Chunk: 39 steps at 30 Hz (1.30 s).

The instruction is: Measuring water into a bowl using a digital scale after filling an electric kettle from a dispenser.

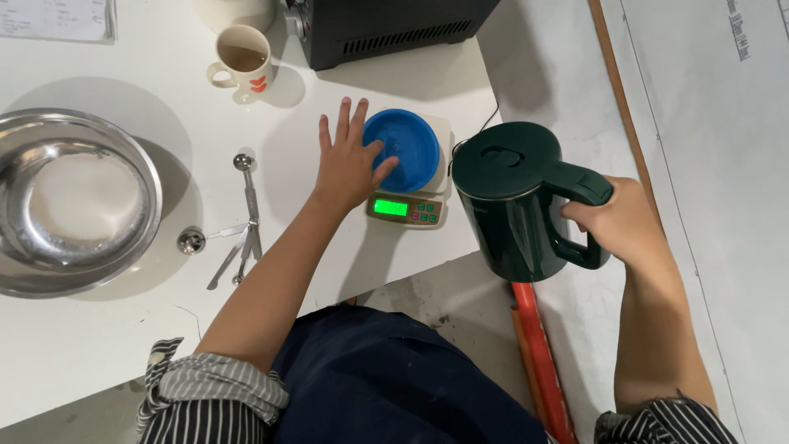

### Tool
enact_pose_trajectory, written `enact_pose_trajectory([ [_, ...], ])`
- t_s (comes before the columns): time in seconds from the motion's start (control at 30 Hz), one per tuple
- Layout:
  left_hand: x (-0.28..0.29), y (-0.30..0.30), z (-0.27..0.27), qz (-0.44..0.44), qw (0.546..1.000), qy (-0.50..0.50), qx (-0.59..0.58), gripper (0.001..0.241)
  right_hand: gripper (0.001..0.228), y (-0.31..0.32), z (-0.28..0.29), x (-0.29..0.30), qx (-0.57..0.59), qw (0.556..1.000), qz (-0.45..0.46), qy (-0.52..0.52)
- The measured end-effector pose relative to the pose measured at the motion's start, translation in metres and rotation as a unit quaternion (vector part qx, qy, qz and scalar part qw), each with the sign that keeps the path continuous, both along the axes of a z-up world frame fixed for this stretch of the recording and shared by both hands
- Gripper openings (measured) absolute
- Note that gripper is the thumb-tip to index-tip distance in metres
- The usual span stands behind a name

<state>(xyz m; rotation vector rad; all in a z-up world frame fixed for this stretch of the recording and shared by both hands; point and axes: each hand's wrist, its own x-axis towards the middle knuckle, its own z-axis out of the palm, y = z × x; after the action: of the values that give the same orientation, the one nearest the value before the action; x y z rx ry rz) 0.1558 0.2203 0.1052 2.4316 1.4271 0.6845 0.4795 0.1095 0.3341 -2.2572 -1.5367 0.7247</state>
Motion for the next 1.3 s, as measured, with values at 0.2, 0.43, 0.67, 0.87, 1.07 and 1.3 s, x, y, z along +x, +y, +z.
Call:
enact_pose_trajectory([
  [0.2,-0.028,-0.019,-0.012,0.053,0.99,-0.121,0.052,0.018,0.014,0.015,0.001,-0.012,-0.042,0.999,0.006,-0.024],
  [0.43,-0.071,-0.072,-0.047,0.151,0.98,-0.131,0.01,0.014,0.013,0.043,-0.019,-0.015,-0.074,0.996,0.055,0.003],
  [0.67,-0.077,-0.126,-0.101,0.172,0.978,-0.021,-0.114,0.033,0.02,0.069,-0.022,-0.039,-0.112,0.988,0.081,-0.067],
  [0.87,-0.075,-0.141,-0.107,0.156,0.956,0.108,-0.223,0.048,0.022,0.083,-0.026,-0.046,-0.146,0.982,0.072,-0.092],
  [1.07,-0.075,-0.143,-0.109,0.136,0.952,0.134,-0.24,0.062,0.02,0.091,-0.023,-0.059,-0.17,0.977,0.063,-0.113],
  [1.3,-0.074,-0.145,-0.115,0.138,0.948,0.152,-0.243,0.056,0.021,0.094,-0.022,-0.07,-0.185,0.967,0.086,-0.156],
])
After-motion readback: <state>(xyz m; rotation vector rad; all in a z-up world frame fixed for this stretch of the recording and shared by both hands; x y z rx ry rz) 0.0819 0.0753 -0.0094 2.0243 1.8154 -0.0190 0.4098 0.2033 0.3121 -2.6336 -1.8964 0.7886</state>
